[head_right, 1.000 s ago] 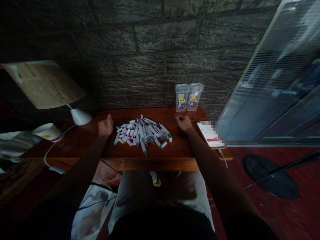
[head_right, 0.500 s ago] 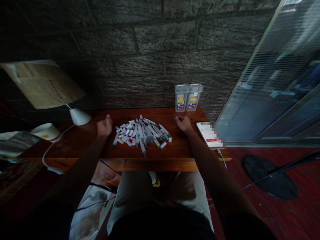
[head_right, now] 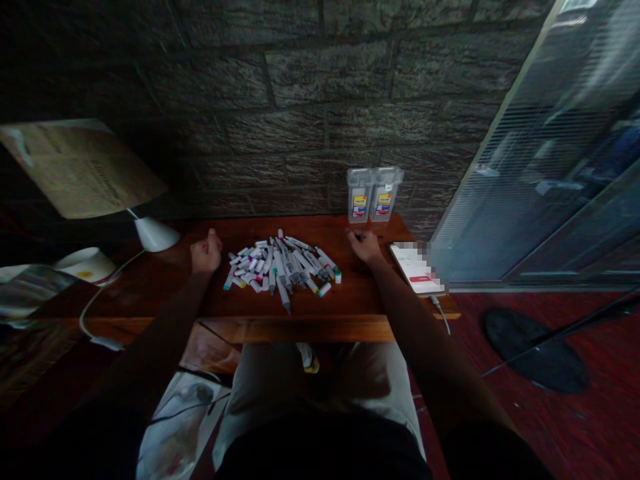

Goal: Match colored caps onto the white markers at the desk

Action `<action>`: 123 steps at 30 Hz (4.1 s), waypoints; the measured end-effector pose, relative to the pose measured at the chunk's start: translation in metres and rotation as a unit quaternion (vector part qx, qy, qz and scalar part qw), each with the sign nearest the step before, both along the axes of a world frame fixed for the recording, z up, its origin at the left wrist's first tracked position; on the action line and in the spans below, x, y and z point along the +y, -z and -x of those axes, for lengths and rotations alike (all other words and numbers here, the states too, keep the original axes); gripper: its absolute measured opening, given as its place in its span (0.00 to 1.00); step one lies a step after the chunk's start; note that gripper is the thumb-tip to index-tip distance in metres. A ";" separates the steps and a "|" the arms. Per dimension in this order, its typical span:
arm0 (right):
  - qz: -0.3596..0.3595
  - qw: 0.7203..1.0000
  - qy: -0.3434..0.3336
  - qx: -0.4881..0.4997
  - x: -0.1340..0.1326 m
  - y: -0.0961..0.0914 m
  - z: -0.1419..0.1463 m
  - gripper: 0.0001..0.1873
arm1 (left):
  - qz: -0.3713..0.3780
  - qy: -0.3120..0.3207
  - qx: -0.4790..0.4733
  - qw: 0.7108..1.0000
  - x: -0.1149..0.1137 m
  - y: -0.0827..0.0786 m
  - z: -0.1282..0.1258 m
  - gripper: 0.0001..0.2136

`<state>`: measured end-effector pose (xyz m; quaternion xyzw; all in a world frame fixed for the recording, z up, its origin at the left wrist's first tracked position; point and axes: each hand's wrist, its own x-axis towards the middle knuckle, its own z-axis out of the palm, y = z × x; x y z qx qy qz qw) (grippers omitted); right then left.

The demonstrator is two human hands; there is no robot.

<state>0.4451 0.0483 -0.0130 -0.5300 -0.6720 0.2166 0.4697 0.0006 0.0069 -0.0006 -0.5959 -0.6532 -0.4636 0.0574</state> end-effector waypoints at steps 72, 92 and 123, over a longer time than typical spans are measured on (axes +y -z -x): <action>-0.008 0.987 -0.146 -0.060 -0.020 -0.009 0.023 0.33 | 0.106 0.545 0.152 0.818 -0.103 -0.087 -0.142 0.07; 0.017 0.988 -0.143 -0.058 -0.019 -0.008 0.025 0.32 | 0.263 -0.159 0.098 0.946 -0.006 -0.025 0.021 0.18; 0.023 0.989 -0.133 -0.066 -0.020 -0.011 0.023 0.38 | 0.357 0.180 0.279 0.873 -0.118 -0.069 -0.142 0.12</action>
